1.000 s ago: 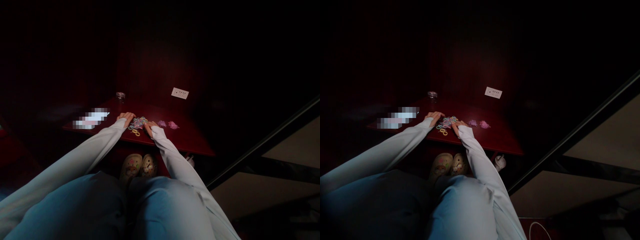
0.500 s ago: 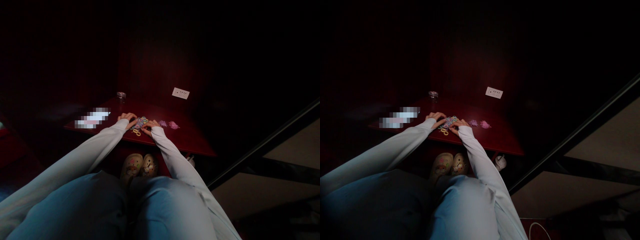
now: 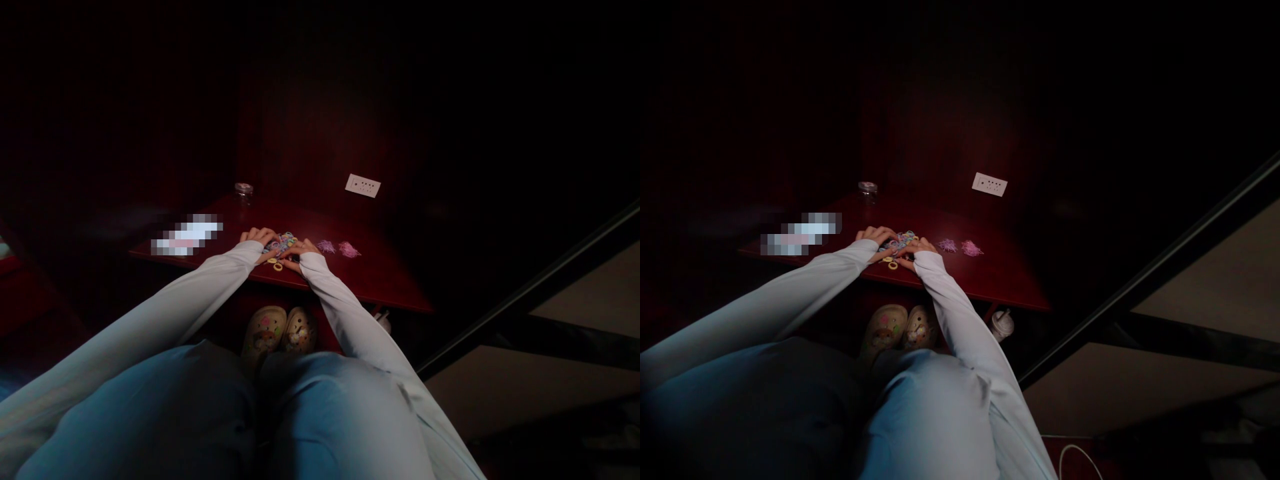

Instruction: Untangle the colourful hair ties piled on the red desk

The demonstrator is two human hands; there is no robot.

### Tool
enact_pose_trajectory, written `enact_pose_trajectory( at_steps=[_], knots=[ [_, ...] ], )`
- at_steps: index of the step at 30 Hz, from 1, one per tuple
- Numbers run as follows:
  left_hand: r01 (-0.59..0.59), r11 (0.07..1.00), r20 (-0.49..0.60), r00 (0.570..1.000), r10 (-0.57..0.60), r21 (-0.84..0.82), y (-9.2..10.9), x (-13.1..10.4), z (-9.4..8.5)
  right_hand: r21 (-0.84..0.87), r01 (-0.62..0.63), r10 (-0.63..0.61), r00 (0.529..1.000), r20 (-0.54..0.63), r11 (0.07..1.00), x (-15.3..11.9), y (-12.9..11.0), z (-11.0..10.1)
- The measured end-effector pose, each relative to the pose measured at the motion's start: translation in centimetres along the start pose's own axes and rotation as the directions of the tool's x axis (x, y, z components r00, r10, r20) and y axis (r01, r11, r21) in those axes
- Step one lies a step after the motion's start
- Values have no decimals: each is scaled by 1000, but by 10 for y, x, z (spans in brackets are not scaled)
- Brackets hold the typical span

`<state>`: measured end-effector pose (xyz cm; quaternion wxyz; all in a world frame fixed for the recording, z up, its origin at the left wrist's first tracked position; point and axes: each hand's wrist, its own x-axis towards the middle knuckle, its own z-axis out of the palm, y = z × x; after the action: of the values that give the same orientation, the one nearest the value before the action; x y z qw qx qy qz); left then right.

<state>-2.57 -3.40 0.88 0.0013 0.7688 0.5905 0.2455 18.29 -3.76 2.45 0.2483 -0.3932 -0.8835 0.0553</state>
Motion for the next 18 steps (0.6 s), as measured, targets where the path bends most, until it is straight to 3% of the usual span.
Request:
enact_pose_trajectory(
  at_steps=[9, 18],
  knots=[
    [22, 999, 7, 1000, -23, 45, 5, -1, -2, -38, 46, -47, 998, -39, 998, 8, 9, 13],
    [-22, 1000, -36, 999, 22, -8, -7, 3, 7, -14, -26, 25, 995, -97, 1000, 3, 4, 3]
  ],
)
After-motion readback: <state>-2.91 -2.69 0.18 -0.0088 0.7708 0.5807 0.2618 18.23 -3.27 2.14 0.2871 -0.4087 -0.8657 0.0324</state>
